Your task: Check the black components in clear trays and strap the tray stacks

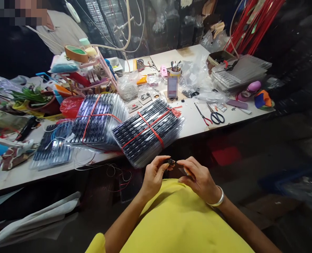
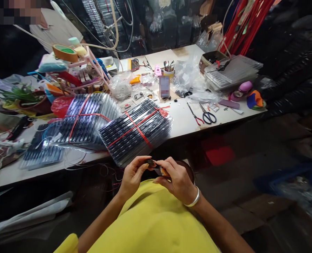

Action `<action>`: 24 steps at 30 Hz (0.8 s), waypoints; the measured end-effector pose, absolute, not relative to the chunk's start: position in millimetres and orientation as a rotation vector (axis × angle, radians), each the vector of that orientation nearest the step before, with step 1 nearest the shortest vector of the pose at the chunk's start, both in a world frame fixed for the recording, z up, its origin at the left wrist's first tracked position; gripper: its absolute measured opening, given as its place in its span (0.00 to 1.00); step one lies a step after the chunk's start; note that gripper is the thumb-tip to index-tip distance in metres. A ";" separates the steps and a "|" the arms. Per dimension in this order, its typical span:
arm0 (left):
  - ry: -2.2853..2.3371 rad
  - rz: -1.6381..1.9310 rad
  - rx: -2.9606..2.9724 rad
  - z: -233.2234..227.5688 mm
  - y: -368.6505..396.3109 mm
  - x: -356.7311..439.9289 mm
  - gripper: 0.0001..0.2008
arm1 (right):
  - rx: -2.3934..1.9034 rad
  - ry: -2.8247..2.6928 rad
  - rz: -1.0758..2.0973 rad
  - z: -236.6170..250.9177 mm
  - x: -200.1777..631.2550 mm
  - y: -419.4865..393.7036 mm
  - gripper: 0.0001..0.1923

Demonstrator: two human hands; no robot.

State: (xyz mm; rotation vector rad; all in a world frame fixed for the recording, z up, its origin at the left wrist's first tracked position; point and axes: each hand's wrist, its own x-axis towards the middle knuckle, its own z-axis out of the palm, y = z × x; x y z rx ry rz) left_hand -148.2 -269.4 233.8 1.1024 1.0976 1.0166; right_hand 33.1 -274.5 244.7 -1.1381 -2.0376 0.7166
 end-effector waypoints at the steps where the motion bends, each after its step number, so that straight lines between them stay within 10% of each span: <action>1: 1.042 0.960 1.024 236.1 -267.4 -149.2 0.09 | -1.117 -2.036 0.699 247.1 35.1 -273.1 0.18; 24: 0.711 0.736 0.493 248.0 -258.8 -163.6 0.16 | -0.771 -2.170 0.593 250.5 21.3 -260.9 0.25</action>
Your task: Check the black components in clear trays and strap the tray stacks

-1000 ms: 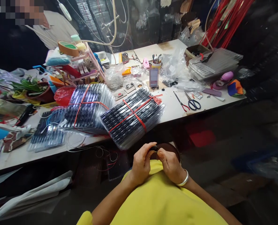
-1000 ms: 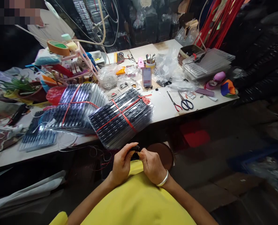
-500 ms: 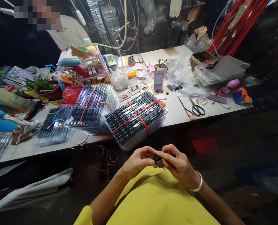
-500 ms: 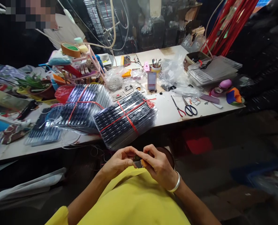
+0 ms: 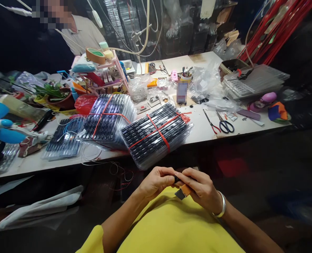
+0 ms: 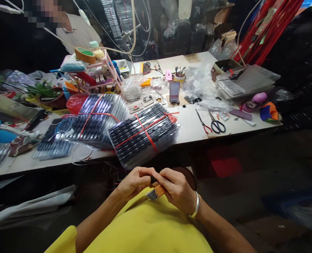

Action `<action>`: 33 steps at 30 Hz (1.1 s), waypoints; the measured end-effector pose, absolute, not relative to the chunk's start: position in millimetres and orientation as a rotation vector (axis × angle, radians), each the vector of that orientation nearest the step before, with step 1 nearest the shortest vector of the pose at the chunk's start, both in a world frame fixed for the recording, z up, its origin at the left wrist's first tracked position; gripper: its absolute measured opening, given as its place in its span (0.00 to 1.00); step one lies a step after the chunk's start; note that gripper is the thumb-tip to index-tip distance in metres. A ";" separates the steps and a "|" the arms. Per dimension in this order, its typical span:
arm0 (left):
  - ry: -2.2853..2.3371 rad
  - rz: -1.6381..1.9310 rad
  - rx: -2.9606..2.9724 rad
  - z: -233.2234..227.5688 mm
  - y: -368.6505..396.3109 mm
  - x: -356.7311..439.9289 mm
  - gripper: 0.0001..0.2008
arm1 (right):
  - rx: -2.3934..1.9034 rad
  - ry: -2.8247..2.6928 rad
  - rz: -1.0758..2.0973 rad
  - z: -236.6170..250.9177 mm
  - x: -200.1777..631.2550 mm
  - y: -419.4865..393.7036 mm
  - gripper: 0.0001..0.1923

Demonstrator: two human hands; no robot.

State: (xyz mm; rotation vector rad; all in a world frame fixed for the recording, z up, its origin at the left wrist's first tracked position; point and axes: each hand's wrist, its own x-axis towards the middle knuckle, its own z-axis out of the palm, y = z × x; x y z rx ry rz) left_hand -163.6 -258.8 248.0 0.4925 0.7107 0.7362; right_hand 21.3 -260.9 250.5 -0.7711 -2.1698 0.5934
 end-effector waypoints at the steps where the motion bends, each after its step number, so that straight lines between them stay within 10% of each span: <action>1: 0.708 0.749 0.475 248.0 -258.3 -163.7 0.15 | -0.768 -2.158 0.587 250.6 20.1 -260.2 0.26; 18: 1.146 1.191 0.766 230.8 -236.0 -205.7 0.17 | -1.420 -2.245 0.305 211.5 -35.8 -108.7 0.12; 33: 1.159 1.102 0.842 237.9 -220.9 -205.9 0.15 | -1.161 -2.211 0.688 263.5 -28.3 -220.3 0.14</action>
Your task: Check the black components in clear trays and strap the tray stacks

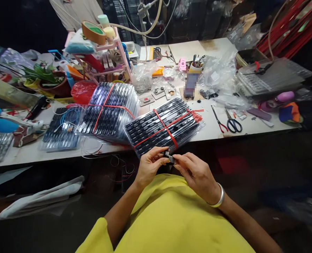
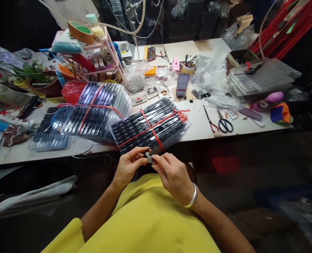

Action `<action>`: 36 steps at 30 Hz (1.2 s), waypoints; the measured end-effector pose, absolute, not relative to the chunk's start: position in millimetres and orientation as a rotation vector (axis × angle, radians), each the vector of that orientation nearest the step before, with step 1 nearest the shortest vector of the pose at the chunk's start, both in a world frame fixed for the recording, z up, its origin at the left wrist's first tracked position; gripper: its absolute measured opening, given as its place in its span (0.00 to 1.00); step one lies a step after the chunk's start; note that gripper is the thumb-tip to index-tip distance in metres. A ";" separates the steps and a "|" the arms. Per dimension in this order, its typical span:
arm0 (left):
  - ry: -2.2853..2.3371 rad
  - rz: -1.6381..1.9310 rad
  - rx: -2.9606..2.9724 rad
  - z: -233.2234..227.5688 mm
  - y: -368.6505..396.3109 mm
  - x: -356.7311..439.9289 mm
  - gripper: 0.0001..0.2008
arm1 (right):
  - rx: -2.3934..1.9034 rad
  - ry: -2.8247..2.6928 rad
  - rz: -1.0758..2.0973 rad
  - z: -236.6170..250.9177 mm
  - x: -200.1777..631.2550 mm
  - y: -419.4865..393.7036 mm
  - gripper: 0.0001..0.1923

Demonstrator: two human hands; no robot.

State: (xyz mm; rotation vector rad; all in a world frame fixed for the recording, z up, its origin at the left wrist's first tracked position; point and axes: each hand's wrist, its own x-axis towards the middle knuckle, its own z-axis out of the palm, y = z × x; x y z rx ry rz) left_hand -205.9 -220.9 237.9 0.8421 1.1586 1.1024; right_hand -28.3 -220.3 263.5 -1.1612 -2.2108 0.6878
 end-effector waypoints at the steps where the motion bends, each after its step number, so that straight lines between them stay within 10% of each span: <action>1: 1.150 1.095 0.848 237.5 -220.2 -206.1 0.15 | -1.166 -2.220 0.659 262.8 -27.6 -220.0 0.13; 36: 1.009 0.975 1.087 231.9 -220.4 -220.4 0.16 | -1.109 -2.551 0.300 278.0 -26.2 -216.2 0.11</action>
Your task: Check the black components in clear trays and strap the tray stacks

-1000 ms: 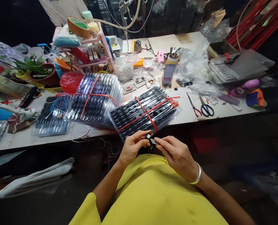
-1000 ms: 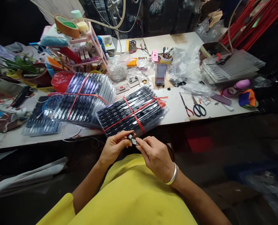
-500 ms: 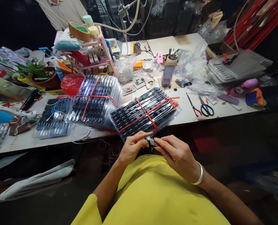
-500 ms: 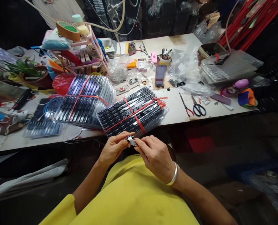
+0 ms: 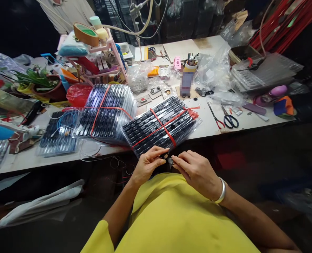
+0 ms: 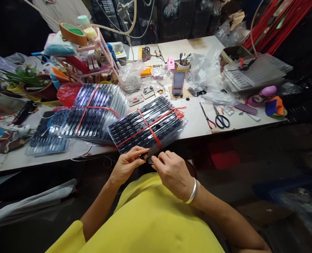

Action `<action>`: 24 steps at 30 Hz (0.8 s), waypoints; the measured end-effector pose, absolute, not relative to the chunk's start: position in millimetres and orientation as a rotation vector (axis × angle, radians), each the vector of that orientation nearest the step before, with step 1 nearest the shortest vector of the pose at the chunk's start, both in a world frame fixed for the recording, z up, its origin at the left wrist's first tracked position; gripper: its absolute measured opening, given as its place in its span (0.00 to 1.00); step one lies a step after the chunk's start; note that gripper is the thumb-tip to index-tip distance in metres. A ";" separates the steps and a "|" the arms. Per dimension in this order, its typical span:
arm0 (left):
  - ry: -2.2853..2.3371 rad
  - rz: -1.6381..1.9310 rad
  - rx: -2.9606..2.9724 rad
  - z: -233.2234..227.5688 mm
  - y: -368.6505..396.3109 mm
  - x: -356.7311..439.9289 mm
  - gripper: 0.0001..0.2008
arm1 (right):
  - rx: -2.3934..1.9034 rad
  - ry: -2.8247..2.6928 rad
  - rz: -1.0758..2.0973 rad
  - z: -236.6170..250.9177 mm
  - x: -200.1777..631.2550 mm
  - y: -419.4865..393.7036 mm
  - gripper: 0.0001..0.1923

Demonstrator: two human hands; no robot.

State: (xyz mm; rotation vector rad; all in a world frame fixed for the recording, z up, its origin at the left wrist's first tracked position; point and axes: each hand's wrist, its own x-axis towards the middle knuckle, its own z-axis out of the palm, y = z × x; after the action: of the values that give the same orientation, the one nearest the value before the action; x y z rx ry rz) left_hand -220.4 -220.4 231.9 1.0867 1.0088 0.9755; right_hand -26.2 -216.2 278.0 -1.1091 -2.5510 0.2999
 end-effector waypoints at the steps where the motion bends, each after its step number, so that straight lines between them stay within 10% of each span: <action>1: 0.994 0.993 1.035 231.9 -220.5 -219.2 0.15 | -1.103 -2.555 0.323 279.3 -24.8 -216.6 0.11; 24: 0.845 1.003 0.629 235.7 -221.8 -201.2 0.18 | -1.110 -2.301 0.465 282.3 -16.3 -220.2 0.10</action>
State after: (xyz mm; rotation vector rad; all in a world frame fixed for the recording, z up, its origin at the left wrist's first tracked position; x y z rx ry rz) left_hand -201.2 -221.8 235.7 0.6294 0.8452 1.0027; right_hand -16.3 -220.2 282.3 -1.1099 -2.3012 0.4648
